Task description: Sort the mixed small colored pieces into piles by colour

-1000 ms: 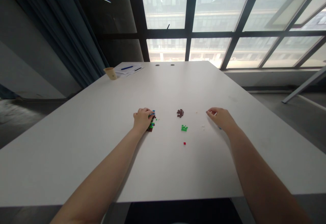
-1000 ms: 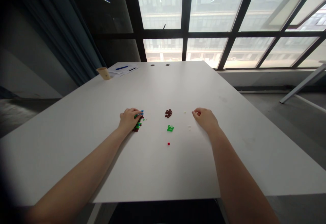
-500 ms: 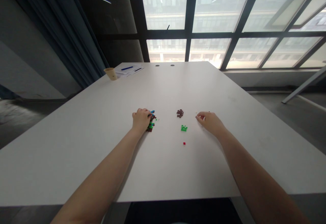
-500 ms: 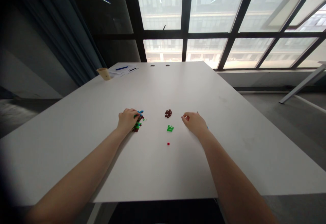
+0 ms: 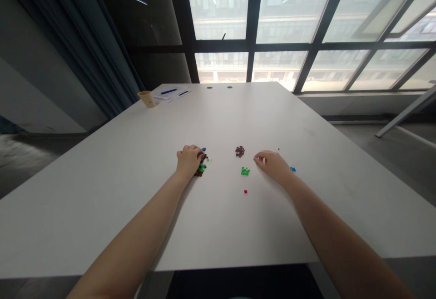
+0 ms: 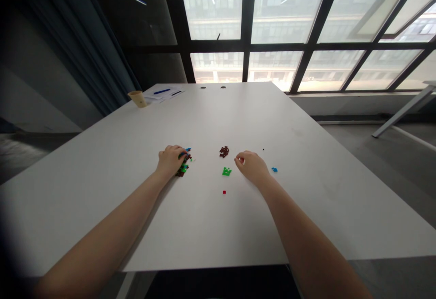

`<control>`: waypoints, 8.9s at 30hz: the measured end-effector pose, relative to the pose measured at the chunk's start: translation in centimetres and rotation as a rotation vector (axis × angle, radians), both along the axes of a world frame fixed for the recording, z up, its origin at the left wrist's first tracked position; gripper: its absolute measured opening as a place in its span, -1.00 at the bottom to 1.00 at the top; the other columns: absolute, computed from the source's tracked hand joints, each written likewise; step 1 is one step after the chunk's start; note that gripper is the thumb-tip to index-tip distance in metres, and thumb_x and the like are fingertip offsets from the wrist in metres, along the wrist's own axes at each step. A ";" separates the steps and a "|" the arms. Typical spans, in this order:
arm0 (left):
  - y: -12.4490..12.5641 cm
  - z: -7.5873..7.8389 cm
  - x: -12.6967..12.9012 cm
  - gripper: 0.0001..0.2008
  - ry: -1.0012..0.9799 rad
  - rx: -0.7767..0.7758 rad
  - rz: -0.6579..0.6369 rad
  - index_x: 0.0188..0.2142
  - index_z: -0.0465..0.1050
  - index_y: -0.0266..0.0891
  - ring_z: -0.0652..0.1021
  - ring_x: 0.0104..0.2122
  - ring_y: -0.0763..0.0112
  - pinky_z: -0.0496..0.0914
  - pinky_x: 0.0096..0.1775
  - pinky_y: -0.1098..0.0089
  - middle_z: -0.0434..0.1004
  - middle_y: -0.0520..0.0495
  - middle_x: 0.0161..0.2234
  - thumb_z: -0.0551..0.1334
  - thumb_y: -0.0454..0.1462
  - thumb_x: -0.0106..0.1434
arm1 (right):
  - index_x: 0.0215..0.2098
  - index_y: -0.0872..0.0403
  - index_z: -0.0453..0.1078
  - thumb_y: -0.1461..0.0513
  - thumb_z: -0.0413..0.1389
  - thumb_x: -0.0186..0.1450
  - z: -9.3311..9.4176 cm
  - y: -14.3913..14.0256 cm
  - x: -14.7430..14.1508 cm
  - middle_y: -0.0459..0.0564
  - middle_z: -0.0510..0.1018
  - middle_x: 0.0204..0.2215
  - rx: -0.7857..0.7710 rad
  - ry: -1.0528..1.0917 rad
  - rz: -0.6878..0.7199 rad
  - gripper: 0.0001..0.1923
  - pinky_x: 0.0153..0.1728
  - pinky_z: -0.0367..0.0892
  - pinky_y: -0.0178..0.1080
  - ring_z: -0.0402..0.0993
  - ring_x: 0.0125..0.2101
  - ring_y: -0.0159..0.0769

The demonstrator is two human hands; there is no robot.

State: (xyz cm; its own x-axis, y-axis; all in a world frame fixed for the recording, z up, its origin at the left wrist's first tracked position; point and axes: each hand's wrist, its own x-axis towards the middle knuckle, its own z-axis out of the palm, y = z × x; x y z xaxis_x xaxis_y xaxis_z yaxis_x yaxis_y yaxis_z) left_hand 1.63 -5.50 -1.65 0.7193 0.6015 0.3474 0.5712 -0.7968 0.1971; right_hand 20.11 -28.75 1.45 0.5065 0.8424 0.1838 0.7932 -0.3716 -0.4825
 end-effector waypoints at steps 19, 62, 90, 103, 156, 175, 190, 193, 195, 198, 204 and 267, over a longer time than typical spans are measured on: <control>-8.6 2.5 1.3 -0.83 -0.346 -0.515 -0.379 -0.22 0.35 -0.15 0.46 -0.38 0.43 0.35 -0.29 0.39 0.48 0.01 -0.38 0.12 -0.24 0.17 | -0.23 -0.01 0.41 0.23 0.09 0.17 -0.6 1.7 -3.4 -0.03 0.49 -0.35 0.363 0.047 0.259 -0.81 -0.19 0.26 -0.21 0.38 -0.27 -0.28; -6.5 2.3 0.7 -0.85 -0.516 -0.486 -0.162 -0.30 0.35 -0.21 0.44 -0.42 0.45 0.28 -0.43 0.46 0.50 -0.01 -0.37 0.06 -0.27 0.17 | -0.38 0.04 0.56 0.24 0.11 0.02 -0.5 -8.1 11.2 -0.10 0.47 -0.62 -0.489 0.264 -0.240 -0.77 -0.49 0.16 -0.35 0.32 -0.55 -0.39; -1.2 0.7 -0.3 -0.84 0.078 -0.070 0.049 -0.41 0.47 -0.15 0.39 -0.15 0.18 0.23 -0.23 0.24 0.52 -0.08 -0.27 0.11 -0.26 0.17 | -0.34 0.05 0.47 0.33 -0.08 0.13 -0.6 1.1 -2.2 -0.02 0.54 -0.38 -0.057 0.038 0.051 -0.71 -0.30 0.20 -0.33 0.38 -0.40 -0.36; -1.5 1.2 -0.6 -0.75 0.082 -0.062 -0.042 -0.32 0.50 -0.15 0.42 -0.19 0.19 0.20 -0.24 0.25 0.52 -0.14 -0.26 0.03 -0.30 0.20 | -0.34 0.07 0.46 0.33 -0.07 0.12 -0.8 1.1 -2.1 -0.01 0.53 -0.39 0.007 0.061 0.097 -0.73 -0.33 0.23 -0.31 0.37 -0.43 -0.35; -7.3 1.9 1.6 -0.72 -0.373 -1.382 -0.171 -0.42 0.43 -0.24 0.43 -0.44 0.48 0.21 -0.46 0.49 0.49 -0.04 -0.36 0.30 -0.09 -0.05 | -0.32 0.03 0.47 0.17 0.08 0.17 1.0 -0.7 0.6 -0.08 0.46 -0.48 0.115 -0.012 0.083 -0.83 -0.39 0.19 -0.33 0.31 -0.51 -0.41; -3.8 0.6 0.4 -0.81 0.223 -0.051 -0.093 -0.37 0.42 -0.31 0.43 -0.26 0.18 0.29 -0.16 0.23 0.44 -0.19 -0.31 0.02 -0.36 0.17 | -0.32 0.00 0.52 0.22 0.16 0.06 1.4 -3.0 4.5 -0.03 0.53 -0.38 -0.540 -0.009 -0.134 -0.80 -0.36 0.21 -0.36 0.42 -0.35 -0.33; -3.9 0.7 0.4 -0.81 0.209 -0.023 -0.112 -0.41 0.41 -0.30 0.45 -0.27 0.18 0.29 -0.18 0.23 0.48 -0.19 -0.32 0.03 -0.36 0.15 | -0.42 0.04 0.49 0.13 0.13 0.06 1.4 -1.5 1.8 0.02 0.55 -0.35 -0.582 -0.040 -0.236 -0.82 -0.40 0.22 -0.30 0.43 -0.32 -0.25; -3.7 0.4 0.4 -0.81 0.190 -0.031 -0.115 -0.39 0.41 -0.29 0.45 -0.27 0.19 0.30 -0.18 0.23 0.49 -0.18 -0.32 0.02 -0.36 0.15 | -0.40 0.04 0.48 0.16 0.12 0.07 1.2 -1.4 1.7 0.03 0.55 -0.33 -0.610 -0.052 -0.236 -0.83 -0.40 0.24 -0.30 0.44 -0.31 -0.23; -3.6 0.2 0.3 -0.80 0.172 -0.039 -0.115 -0.36 0.42 -0.29 0.45 -0.26 0.19 0.30 -0.18 0.23 0.50 -0.18 -0.30 0.02 -0.37 0.15 | -0.39 0.05 0.49 0.17 0.10 0.09 1.1 -1.5 1.8 0.04 0.56 -0.33 -0.613 -0.059 -0.228 -0.83 -0.38 0.25 -0.29 0.45 -0.29 -0.23; -3.4 -0.1 0.3 -0.77 0.153 -0.056 -0.137 -0.35 0.43 -0.30 0.46 -0.26 0.22 0.30 -0.16 0.24 0.50 -0.18 -0.30 0.00 -0.40 0.15 | -0.36 0.05 0.49 0.18 0.07 0.13 1.1 -1.9 2.1 0.05 0.56 -0.32 -0.620 -0.057 -0.218 -0.81 -0.35 0.26 -0.28 0.46 -0.28 -0.22; -3.2 -0.2 0.3 -0.75 0.104 -0.118 -0.195 -0.39 0.46 -0.32 0.45 -0.30 0.26 0.31 -0.16 0.25 0.47 -0.18 -0.34 0.00 -0.41 0.15 | -0.37 0.05 0.50 0.18 0.10 0.14 1.4 -2.2 2.6 0.07 0.56 -0.31 -0.675 -0.039 -0.244 -0.83 -0.32 0.28 -0.27 0.46 -0.25 -0.20; -4.2 0.7 0.3 -0.84 -0.047 -0.181 -0.304 -0.42 0.40 -0.25 0.45 -0.26 0.28 0.30 -0.12 0.25 0.49 -0.11 -0.36 0.05 -0.36 0.14 | -0.41 0.06 0.48 0.16 0.21 0.02 1.8 -2.2 1.2 0.05 0.55 -0.34 -0.712 -0.063 -0.205 -0.82 -0.39 0.26 -0.30 0.45 -0.30 -0.23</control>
